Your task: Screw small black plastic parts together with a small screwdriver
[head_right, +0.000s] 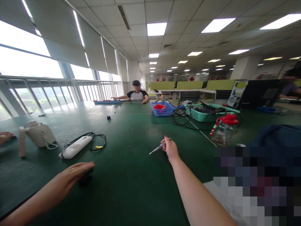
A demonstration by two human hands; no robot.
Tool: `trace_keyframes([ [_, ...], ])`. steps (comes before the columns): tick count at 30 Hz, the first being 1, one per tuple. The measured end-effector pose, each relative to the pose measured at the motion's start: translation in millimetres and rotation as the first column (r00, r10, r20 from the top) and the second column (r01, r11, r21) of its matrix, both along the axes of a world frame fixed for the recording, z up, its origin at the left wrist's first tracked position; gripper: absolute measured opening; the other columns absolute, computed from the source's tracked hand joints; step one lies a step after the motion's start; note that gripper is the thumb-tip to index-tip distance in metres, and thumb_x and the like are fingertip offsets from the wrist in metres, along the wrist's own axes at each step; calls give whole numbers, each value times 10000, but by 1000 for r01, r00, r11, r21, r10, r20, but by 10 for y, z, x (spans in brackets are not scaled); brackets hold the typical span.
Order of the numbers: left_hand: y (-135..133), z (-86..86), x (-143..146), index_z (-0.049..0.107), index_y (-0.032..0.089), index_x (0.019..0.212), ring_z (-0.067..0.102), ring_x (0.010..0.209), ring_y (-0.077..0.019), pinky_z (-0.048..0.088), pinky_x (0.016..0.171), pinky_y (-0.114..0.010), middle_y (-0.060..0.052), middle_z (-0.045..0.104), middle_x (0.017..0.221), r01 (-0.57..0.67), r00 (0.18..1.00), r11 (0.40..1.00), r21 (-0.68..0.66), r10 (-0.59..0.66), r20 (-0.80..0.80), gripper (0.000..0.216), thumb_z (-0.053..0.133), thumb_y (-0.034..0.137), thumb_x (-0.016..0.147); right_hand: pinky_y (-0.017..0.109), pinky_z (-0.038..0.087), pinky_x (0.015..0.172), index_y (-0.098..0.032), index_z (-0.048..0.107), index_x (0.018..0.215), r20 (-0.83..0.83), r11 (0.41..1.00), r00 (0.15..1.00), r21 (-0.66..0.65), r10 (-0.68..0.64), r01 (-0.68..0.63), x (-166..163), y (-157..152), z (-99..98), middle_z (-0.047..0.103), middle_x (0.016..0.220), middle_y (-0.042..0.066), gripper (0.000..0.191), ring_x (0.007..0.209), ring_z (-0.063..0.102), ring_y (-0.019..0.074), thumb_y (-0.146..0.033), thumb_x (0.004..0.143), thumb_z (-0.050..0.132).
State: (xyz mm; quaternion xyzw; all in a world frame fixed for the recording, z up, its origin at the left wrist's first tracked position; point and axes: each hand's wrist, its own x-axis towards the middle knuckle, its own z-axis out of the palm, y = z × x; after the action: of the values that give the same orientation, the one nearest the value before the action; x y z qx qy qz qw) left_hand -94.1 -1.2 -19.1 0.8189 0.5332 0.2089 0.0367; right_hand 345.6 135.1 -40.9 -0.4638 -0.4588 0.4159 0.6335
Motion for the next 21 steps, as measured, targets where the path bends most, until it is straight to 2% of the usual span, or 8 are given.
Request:
trace_keyframes([
  [3, 158, -76, -90, 577, 271, 1329, 546, 1265, -253, 422, 1077, -435, -43, 588, 1368, -105, 994, 994, 41, 105, -4, 466, 432, 291, 886, 247, 394, 439, -181, 631, 613, 3, 1000, 1000, -6, 2, -2, -4, -20, 16, 472, 470, -23, 475, 431, 429, 104, -629, 772, 630],
  [5, 256, -146, -140, 584, 259, 1323, 542, 1267, -276, 410, 1080, -469, -64, 577, 1378, -142, 989, 990, -1, 142, -33, 477, 464, 329, 868, 247, 401, 445, -182, 628, 614, 4, 1000, 1000, -11, 3, -3, -6, -35, 29, 472, 474, -25, 468, 434, 428, 103, -619, 782, 623],
  [8, 340, -236, -176, 594, 275, 1312, 552, 1254, -290, 409, 1075, -485, -72, 589, 1364, -152, 987, 985, -84, 147, -68, 471, 479, 362, 864, 251, 414, 462, -182, 630, 622, 3, 1000, 1000, -14, 7, -7, -9, -53, 48, 473, 479, -27, 452, 438, 431, 103, -598, 798, 613],
  [10, 352, -256, -173, 625, 280, 1278, 576, 1226, -290, 423, 1066, -475, -71, 621, 1326, -141, 989, 986, -90, 136, -61, 446, 484, 368, 864, 254, 415, 465, -182, 629, 623, 2, 1000, 1000, -13, 9, -9, -11, -55, 54, 475, 478, -28, 447, 438, 431, 104, -592, 801, 611],
  [17, 134, -118, -29, 657, 264, 1235, 638, 1123, -276, 504, 994, -442, -66, 677, 1233, -220, 975, 972, 78, 220, 3, 415, 479, 400, 886, 253, 396, 449, -180, 622, 613, -6, 1000, 1000, -15, 4, -4, -13, -2, 20, 466, 454, -32, 487, 420, 419, 102, -644, 760, 626],
  [21, -94, -91, 85, 633, 311, 1256, 631, 1132, -246, 526, 976, -391, -37, 653, 1272, -134, 990, 971, 195, 140, -16, 391, 455, 382, 916, 246, 394, 455, -177, 624, 620, -4, 1000, 1000, -14, 2, -3, -16, -1, 15, 462, 454, -35, 497, 425, 415, 97, -655, 756, 626],
])
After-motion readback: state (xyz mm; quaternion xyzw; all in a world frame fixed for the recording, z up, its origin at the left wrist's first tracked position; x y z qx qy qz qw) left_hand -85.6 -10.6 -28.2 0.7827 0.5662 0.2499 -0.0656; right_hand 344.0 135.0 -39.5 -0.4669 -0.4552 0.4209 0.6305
